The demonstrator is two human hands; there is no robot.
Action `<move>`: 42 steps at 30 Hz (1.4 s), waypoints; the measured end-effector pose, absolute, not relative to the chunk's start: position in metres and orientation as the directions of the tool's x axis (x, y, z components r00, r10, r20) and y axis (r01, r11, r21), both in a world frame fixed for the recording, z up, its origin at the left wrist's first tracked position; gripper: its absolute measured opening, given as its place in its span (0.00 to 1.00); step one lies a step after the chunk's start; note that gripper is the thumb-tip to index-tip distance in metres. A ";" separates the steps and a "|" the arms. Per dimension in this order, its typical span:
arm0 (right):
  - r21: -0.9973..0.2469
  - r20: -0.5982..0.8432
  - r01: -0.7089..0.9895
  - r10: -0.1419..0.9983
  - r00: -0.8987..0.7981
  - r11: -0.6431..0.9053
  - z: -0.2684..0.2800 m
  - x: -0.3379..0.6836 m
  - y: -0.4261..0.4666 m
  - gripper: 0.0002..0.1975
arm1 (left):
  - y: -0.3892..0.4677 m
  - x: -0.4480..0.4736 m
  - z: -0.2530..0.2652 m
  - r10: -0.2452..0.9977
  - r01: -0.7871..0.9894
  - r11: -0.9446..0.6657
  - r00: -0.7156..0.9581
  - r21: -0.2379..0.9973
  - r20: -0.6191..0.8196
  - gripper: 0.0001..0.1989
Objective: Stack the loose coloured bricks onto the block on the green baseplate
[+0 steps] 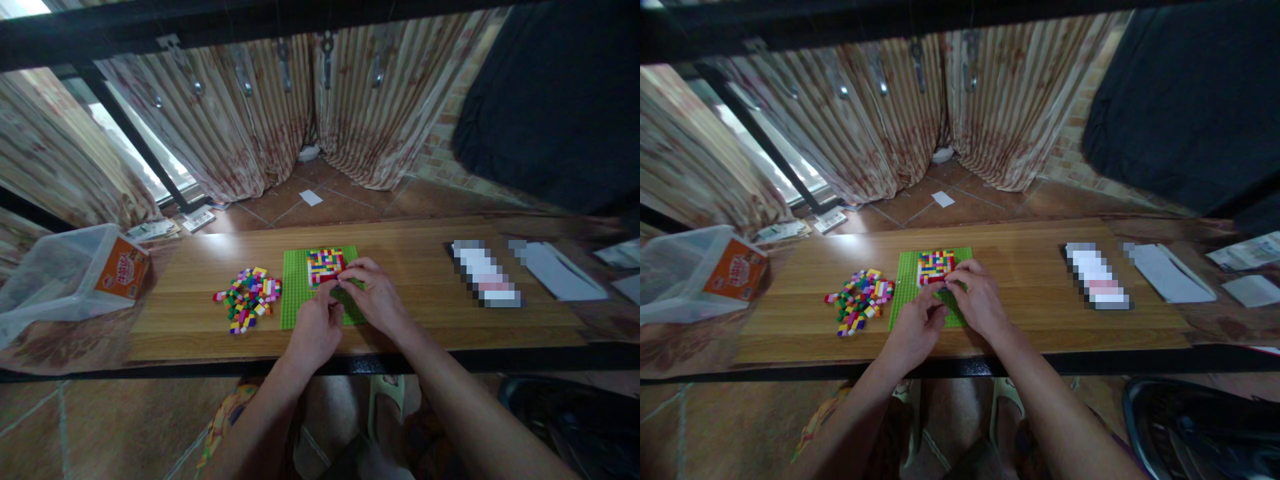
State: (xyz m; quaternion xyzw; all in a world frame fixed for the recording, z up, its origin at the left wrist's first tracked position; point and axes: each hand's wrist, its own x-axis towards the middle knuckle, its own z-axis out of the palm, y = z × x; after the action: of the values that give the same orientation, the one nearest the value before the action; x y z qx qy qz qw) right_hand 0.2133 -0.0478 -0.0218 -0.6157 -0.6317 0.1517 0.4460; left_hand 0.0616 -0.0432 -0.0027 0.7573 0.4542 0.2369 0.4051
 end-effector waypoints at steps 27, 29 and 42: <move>-0.966 0.054 0.252 0.895 0.443 -0.067 -0.037 0.209 -0.035 0.10 | -0.049 0.074 -0.014 0.854 0.407 -0.188 0.517 0.894 -0.056 0.32; -0.967 0.035 0.238 0.885 0.464 -0.087 -0.035 0.207 -0.035 0.10 | -0.050 0.075 -0.015 0.852 0.403 -0.178 0.520 0.898 -0.064 0.32; -0.953 0.048 0.290 0.897 0.438 -0.091 -0.041 0.210 -0.035 0.11 | -0.054 0.073 -0.015 0.846 0.392 -0.175 0.530 0.903 -0.066 0.32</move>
State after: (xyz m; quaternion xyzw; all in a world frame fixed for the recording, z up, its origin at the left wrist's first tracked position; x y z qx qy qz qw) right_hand 0.2098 -0.0354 -0.0405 -0.6763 -0.4391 0.2965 0.5117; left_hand 0.0735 -0.0539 -0.0146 0.7294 0.4241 0.2351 0.4825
